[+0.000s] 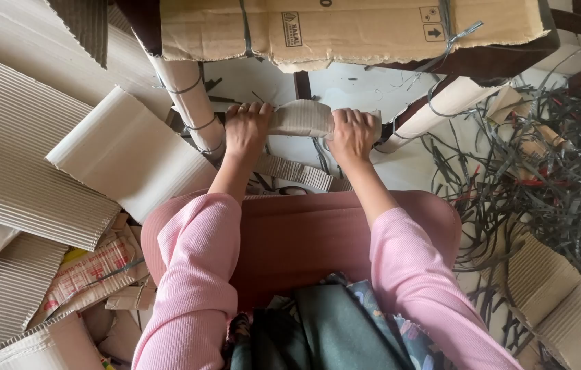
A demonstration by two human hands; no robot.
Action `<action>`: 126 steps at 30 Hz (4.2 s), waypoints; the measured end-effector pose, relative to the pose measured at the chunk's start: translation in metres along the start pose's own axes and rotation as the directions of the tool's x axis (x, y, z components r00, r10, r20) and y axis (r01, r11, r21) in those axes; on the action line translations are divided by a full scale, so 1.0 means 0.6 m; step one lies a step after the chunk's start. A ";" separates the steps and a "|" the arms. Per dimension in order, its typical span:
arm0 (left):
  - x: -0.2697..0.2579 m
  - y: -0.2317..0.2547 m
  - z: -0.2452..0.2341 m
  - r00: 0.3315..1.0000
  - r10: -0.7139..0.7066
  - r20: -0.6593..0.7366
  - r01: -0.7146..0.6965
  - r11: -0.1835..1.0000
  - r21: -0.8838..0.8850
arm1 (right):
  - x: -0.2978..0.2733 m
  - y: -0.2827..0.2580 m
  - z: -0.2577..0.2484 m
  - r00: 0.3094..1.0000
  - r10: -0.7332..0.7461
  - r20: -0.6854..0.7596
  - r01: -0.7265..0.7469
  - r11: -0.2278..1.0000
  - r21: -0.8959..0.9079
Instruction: Wrapping furniture legs with cardboard and securing them with plastic ties
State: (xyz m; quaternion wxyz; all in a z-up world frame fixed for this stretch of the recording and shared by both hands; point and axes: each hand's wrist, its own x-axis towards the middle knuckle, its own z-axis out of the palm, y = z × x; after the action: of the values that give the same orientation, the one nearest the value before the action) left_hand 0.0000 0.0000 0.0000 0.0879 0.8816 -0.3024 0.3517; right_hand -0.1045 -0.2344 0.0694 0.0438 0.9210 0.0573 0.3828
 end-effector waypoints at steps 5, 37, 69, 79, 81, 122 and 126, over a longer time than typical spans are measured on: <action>0.005 0.011 -0.056 0.998 -0.020 0.057 0.021 1.000 -0.020 | -0.021 0.013 0.042 0.999 -0.010 -0.048 0.010 1.000 -0.006; -0.004 0.031 0.094 0.963 -0.006 -0.268 0.033 0.995 0.097 | -0.005 0.052 0.134 0.998 0.015 -0.058 -0.019 0.998 -0.060; 0.031 0.085 -0.052 0.855 -0.178 0.486 0.309 0.929 -0.203 | -0.169 0.043 0.175 0.664 0.267 0.699 -0.632 0.700 0.333; 0.002 0.113 -0.045 0.898 -0.166 0.408 0.253 0.952 -0.170 | -0.148 0.053 0.215 0.738 0.310 0.600 -0.367 0.930 -0.030; -0.001 0.117 -0.044 0.891 -0.168 0.421 0.256 0.953 -0.161 | -0.190 0.080 0.274 0.616 0.331 0.715 -0.443 0.896 -0.033; 0.072 0.018 -0.048 0.969 -0.173 0.176 0.205 0.961 -0.186 | -0.041 0.034 0.074 0.988 0.129 -0.082 -0.100 0.951 0.294; 0.079 0.021 -0.058 0.981 -0.166 0.097 0.183 0.963 -0.199 | -0.063 0.021 0.111 0.994 0.058 0.089 -0.075 0.976 0.206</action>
State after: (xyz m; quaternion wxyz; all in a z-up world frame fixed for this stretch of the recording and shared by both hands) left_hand -0.0004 -0.0194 0.0568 0.1976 0.9041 -0.2617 0.2741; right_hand -0.0826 -0.2549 -0.0026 -0.0637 0.9369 0.0645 0.3376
